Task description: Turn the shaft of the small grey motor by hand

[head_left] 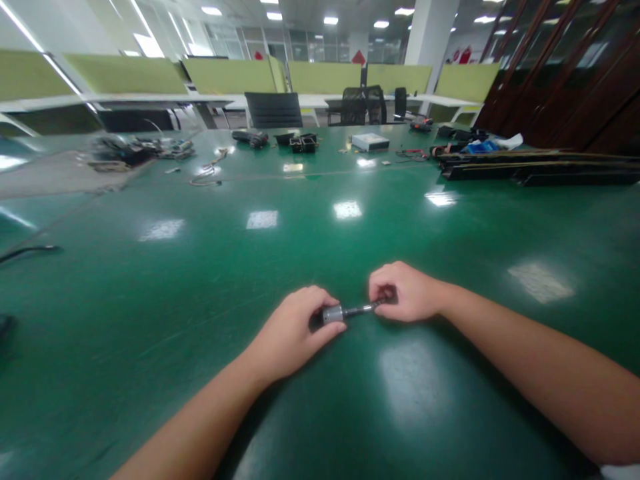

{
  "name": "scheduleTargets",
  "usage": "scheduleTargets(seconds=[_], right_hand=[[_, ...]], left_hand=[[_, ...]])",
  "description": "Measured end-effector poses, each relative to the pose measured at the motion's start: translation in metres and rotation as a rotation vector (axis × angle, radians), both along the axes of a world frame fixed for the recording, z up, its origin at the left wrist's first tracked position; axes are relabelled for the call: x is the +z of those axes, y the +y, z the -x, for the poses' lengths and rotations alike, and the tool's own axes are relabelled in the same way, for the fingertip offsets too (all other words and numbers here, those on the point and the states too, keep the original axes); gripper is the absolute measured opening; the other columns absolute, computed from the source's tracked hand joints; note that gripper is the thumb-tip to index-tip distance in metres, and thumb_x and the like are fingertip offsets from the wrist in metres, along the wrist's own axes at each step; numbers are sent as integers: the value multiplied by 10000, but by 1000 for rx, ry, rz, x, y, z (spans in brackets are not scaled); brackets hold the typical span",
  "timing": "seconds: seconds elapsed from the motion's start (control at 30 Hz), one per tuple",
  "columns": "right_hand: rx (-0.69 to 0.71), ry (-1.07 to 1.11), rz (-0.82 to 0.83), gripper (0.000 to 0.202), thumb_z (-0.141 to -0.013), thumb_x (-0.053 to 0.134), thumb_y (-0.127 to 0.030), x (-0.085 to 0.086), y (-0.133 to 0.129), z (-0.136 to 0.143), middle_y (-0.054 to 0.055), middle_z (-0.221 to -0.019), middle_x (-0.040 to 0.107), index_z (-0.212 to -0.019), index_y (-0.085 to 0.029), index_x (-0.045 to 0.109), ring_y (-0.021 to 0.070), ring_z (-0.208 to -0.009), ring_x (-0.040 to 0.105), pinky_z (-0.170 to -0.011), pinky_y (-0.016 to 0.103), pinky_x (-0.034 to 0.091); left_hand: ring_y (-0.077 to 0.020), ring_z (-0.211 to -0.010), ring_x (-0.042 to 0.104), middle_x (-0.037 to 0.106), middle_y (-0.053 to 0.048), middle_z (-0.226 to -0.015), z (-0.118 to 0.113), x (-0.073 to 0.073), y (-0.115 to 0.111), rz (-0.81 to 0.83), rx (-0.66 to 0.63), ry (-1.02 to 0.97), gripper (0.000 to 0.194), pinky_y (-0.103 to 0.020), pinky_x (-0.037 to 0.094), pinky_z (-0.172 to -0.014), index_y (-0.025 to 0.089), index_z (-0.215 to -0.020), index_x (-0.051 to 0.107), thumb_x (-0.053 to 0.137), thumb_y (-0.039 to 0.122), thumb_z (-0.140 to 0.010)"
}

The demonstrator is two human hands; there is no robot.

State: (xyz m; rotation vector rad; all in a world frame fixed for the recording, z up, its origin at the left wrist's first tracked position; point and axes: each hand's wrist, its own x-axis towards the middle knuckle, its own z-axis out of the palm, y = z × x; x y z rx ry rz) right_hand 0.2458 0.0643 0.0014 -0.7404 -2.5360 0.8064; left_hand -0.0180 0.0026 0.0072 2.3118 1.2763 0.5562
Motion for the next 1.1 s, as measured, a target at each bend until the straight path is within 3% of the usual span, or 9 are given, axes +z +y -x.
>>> scheduleTargets(seconds=[0.17,0.33,0.47,0.7,1.1], right_hand=[[-1,8,7,49,-718,685,-156,1,-1,2,-3,-710,626,-763,-161,665,121,-634,559,-621,236,434],[-55,31,-54,85,-786,723,-239,0,-14,22,1,-728,655,-819,-164,702,128,-669,573,-661,251,419],[-60,28,-99,121,-807,705,-191,-2,-24,33,13,-808,670,-926,-170,719,141,-751,587,-717,256,424],[-66,27,-112,140,-823,695,-184,-4,-23,31,15,-844,675,-960,-174,721,138,-766,590,-730,253,427],[-38,28,-129,155,-820,698,-191,-3,-24,31,22,-872,689,-973,-174,715,152,-799,610,-756,267,437]], left_hand=[[-211,-865,607,656,-19,-943,0,1,0,1,-7,-7,200,-353,456,-806,224,-994,641,669,391,-889],[-215,-884,607,657,-25,-953,-2,2,1,-16,-8,1,193,-355,454,-818,220,-1008,638,675,362,-882],[-217,-914,607,658,-22,-984,-4,1,1,-32,-11,8,207,-353,453,-834,229,-1031,634,700,317,-855],[-214,-909,609,659,-27,-1003,-2,2,0,-20,-10,0,248,-356,459,-831,235,-1077,625,651,402,-895],[-217,-905,604,662,-28,-980,-3,3,0,-16,-7,21,197,-367,458,-833,233,-1035,638,647,363,-887]])
